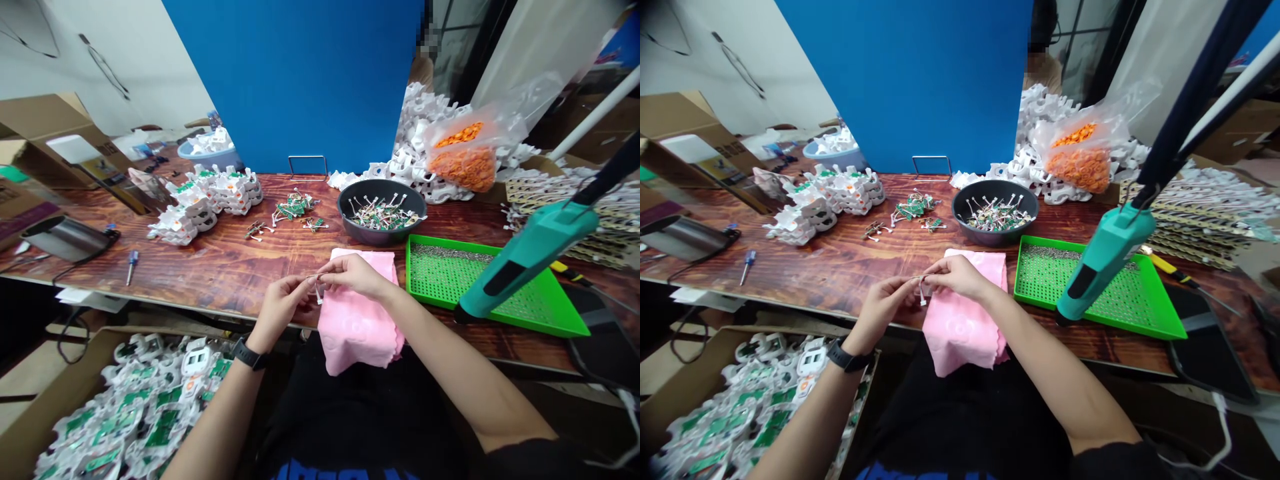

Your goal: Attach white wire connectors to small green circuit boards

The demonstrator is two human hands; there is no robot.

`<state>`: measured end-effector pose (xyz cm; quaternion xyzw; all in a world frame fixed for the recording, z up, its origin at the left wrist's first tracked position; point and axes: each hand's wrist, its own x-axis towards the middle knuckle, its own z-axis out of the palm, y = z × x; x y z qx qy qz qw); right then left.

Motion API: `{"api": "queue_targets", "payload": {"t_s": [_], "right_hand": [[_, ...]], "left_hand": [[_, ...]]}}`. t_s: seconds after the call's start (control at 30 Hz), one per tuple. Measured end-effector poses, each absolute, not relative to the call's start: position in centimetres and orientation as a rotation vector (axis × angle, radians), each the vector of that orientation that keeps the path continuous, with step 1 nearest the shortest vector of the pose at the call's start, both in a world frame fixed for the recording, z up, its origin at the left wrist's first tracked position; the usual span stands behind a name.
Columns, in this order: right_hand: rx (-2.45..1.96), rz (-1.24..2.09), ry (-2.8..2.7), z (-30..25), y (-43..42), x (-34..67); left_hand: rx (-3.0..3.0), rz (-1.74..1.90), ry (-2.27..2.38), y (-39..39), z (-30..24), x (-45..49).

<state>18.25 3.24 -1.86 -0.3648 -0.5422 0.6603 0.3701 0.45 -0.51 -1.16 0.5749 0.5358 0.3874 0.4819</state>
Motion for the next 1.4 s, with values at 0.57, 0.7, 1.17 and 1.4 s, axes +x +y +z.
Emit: {"api": "queue_targets", "payload": {"t_s": [0.57,0.7,1.17,1.4], "right_hand": [[-0.926,1.703,-1.395,-1.9,3.2,18.2],[-0.95,1.709,-1.374,-1.5,3.0,18.0],[-0.563,1.529,-0.584,0.1,5.5,21.4],[-0.69,1.68,-0.609,0.1,4.8,20.3]], "left_hand": [[1.745,0.952,1.364,-0.5,-1.3,0.3],[1.745,0.952,1.372,-0.4,-1.5,0.3],[2.159,0.891,1.565,8.5,-3.4,0.3],[2.658,0.565,1.621,16.4,-3.6,2.2]]}}
